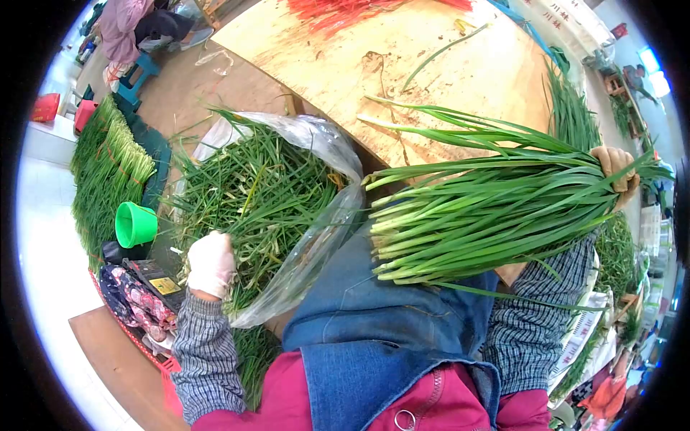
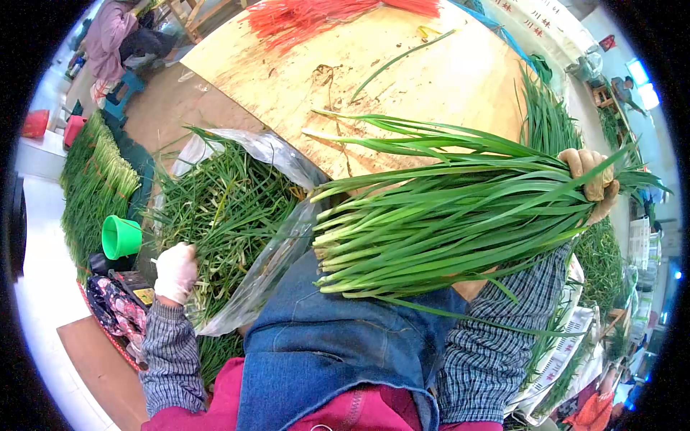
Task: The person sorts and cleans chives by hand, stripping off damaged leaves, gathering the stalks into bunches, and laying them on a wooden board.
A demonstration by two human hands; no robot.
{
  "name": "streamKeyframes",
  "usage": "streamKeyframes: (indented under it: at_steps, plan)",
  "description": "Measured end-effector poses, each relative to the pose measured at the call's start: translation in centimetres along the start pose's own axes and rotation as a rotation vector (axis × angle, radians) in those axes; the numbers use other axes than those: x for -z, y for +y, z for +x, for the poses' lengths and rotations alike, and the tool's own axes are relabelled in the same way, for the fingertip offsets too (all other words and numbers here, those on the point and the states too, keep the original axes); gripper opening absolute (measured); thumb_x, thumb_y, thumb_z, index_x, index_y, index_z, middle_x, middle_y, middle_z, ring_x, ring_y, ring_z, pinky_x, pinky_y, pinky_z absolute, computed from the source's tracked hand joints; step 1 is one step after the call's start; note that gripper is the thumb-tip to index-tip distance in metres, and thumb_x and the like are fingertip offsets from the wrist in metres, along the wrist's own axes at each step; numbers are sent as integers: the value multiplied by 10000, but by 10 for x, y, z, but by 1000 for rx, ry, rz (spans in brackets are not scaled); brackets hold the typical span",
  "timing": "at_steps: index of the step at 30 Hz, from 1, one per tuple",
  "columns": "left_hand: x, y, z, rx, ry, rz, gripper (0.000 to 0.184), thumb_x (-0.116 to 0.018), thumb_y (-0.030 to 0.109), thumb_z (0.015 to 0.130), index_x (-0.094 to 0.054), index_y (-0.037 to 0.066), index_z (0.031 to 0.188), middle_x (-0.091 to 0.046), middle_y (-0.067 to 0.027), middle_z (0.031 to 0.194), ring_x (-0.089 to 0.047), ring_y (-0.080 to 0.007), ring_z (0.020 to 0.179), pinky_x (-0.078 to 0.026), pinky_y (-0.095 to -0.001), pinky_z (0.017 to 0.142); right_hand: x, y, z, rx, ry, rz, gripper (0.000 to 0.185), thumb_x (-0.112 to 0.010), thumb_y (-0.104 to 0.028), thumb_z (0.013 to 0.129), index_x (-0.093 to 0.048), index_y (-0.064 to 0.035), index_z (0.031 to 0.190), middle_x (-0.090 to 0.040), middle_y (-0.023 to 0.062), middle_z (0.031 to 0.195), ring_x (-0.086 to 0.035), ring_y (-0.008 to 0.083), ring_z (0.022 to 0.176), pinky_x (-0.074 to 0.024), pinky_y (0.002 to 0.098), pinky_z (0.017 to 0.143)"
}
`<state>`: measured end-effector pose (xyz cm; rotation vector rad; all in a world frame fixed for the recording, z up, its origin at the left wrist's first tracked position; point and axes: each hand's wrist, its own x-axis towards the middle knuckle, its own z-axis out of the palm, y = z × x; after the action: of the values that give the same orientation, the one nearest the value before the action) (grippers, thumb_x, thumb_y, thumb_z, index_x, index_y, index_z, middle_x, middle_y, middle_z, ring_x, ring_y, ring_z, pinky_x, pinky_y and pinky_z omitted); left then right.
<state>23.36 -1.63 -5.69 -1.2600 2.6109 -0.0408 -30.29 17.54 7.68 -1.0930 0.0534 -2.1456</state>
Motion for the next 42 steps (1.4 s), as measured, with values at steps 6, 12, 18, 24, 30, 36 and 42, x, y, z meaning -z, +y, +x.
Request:
streamKeyframes:
  at_steps: [6, 12, 18, 24, 30, 36, 42]
  plan:
    - [58, 97, 36, -264, 358, -838, 170, -646, 63, 738, -653, 56, 908, -628, -126, 867, -611, -273, 788, -488, -333, 707, 1, -3, -2, 0, 43, -1, 144, -585, -91, 799, -469, -101, 715, -464, -68, 570, -455, 65, 571, -370, 229, 623]
    - [72, 168, 54, -400, 343, -1032, 178, -648, 70, 749, -638, 28, 921, -629, -147, 853, -613, -296, 795, -488, -331, 717, 7, -4, -11, -13, 41, 47, 110, -587, -94, 804, -486, -94, 761, -484, -61, 622, -448, 61, 593, -356, 222, 622]
    - [73, 162, 48, -232, 500, -1076, 130, -607, -26, 745, -627, 4, 870, -621, -148, 778, -619, -263, 715, -488, -306, 658, 10, -7, -10, -15, 17, -48, 95, -559, -116, 828, -499, -79, 765, -467, -56, 599, -448, 57, 594, -356, 219, 632]
    - [86, 177, 39, -497, 464, -1066, 252, -712, 15, 656, -619, 26, 890, -587, -126, 786, -600, -260, 695, -483, -302, 611, 6, -7, -13, -54, 92, -39, 86, -548, -122, 835, -513, -72, 773, -473, -55, 599, -424, 57, 587, -353, 218, 636]
    - [65, 161, 40, -294, 358, -1490, 58, -623, -20, 741, -607, -3, 794, -594, -89, 742, -552, -173, 632, -447, -269, 569, 12, -9, -14, -84, 74, -75, 100, -514, -136, 855, -536, -47, 814, -480, -38, 625, -433, 64, 597, -355, 225, 645]
    - [32, 81, 28, 172, 703, -707, 129, -649, 71, 768, -566, 33, 677, -559, -85, 649, -526, -202, 540, -428, -290, 496, 13, -2, -11, -99, 34, -149, 163, -479, -175, 884, -544, -32, 839, -506, -55, 653, -476, 53, 657, -363, 213, 681]
    - [83, 145, 19, -465, 557, -965, 235, -732, 137, 664, -619, 62, 856, -582, -93, 785, -558, -252, 723, -454, -355, 654, 9, -1, -7, -124, 18, -135, 177, -454, -159, 878, -535, -6, 842, -526, -30, 666, -488, 69, 673, -369, 227, 684]
